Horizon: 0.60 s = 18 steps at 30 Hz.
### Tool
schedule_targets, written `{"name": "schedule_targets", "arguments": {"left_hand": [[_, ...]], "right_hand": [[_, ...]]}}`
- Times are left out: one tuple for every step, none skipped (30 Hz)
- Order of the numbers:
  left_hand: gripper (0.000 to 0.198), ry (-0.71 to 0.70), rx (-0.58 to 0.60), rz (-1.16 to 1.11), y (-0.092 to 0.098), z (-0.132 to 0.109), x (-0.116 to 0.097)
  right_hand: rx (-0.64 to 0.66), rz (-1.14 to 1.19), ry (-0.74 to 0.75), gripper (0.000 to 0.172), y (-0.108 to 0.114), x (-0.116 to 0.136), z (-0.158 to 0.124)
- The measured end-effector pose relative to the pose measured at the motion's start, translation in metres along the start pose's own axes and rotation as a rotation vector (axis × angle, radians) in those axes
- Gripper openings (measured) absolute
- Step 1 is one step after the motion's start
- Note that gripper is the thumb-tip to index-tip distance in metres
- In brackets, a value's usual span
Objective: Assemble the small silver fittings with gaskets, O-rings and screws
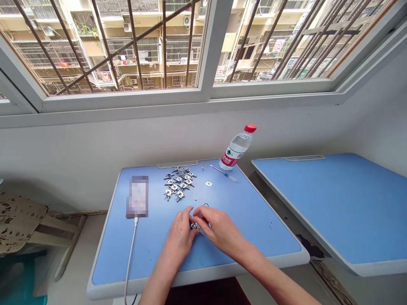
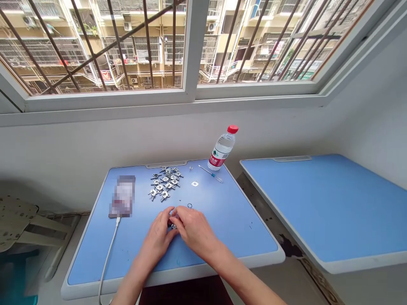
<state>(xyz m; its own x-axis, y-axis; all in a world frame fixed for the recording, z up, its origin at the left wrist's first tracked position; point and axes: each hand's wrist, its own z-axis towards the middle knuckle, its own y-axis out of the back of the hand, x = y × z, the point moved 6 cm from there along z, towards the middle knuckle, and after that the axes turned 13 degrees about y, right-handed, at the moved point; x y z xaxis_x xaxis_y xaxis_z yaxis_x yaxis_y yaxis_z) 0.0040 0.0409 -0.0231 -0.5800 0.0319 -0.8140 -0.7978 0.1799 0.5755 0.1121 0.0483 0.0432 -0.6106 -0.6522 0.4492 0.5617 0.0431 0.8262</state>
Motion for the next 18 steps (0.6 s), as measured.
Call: {"name": "schedule_targets", "arguments": {"left_hand": [[0.054,-0.003,0.0,-0.009,0.001,0.0,-0.001],[0.053,-0.003,0.0,-0.016,0.001,0.0,-0.002],[0.052,0.001,-0.003,-0.022,0.002,0.0,-0.002],[0.051,0.004,-0.007,-0.027,0.003,0.0,-0.002],[0.051,0.005,-0.01,-0.029,0.003,0.0,-0.002],[0.052,0.006,-0.009,-0.029,0.003,0.0,-0.002],[0.053,0.007,-0.008,-0.028,0.003,0.0,-0.002],[0.055,0.008,-0.007,-0.026,0.002,0.0,-0.001],[0.056,0.011,-0.008,-0.023,0.002,0.0,0.0],[0.058,0.016,-0.009,-0.018,0.001,0.0,0.001],[0.06,0.022,-0.01,-0.014,0.0,0.001,0.003],[0.061,0.028,-0.009,-0.011,0.0,0.001,0.004],[0.062,0.034,-0.002,-0.009,-0.001,0.001,0.005],[0.063,0.037,0.006,-0.008,-0.002,0.001,0.005],[0.063,0.038,0.011,-0.008,-0.002,0.001,0.005],[0.063,0.036,0.011,-0.007,-0.002,0.001,0.005],[0.062,0.032,0.007,-0.007,-0.001,0.001,0.004],[0.061,0.025,0.002,-0.008,-0.001,0.001,0.003]], "right_hand": [[0.007,0.011,0.01,0.013,0.002,0.002,0.001],[0.011,0.002,0.027,0.015,0.004,0.004,0.002],[0.02,-0.026,0.053,0.017,0.006,0.006,0.003],[0.039,-0.069,0.087,0.016,0.008,0.008,0.003],[0.066,-0.115,0.124,0.016,0.01,0.011,0.004],[0.098,-0.155,0.16,0.016,0.012,0.013,0.003],[0.135,-0.18,0.192,0.016,0.014,0.014,0.003],[0.171,-0.188,0.217,0.017,0.016,0.015,0.003],[0.204,-0.18,0.234,0.02,0.017,0.015,0.002],[0.232,-0.165,0.241,0.024,0.018,0.015,0.002],[0.256,-0.15,0.241,0.028,0.018,0.014,0.002],[0.275,-0.14,0.235,0.029,0.017,0.012,0.003],[0.29,-0.137,0.223,0.029,0.016,0.01,0.003],[0.3,-0.14,0.206,0.027,0.014,0.008,0.003],[0.305,-0.147,0.19,0.024,0.011,0.007,0.004],[0.306,-0.156,0.179,0.022,0.008,0.006,0.004],[0.301,-0.167,0.173,0.019,0.006,0.006,0.005],[0.288,-0.177,0.174,0.017,0.003,0.007,0.005]]}}
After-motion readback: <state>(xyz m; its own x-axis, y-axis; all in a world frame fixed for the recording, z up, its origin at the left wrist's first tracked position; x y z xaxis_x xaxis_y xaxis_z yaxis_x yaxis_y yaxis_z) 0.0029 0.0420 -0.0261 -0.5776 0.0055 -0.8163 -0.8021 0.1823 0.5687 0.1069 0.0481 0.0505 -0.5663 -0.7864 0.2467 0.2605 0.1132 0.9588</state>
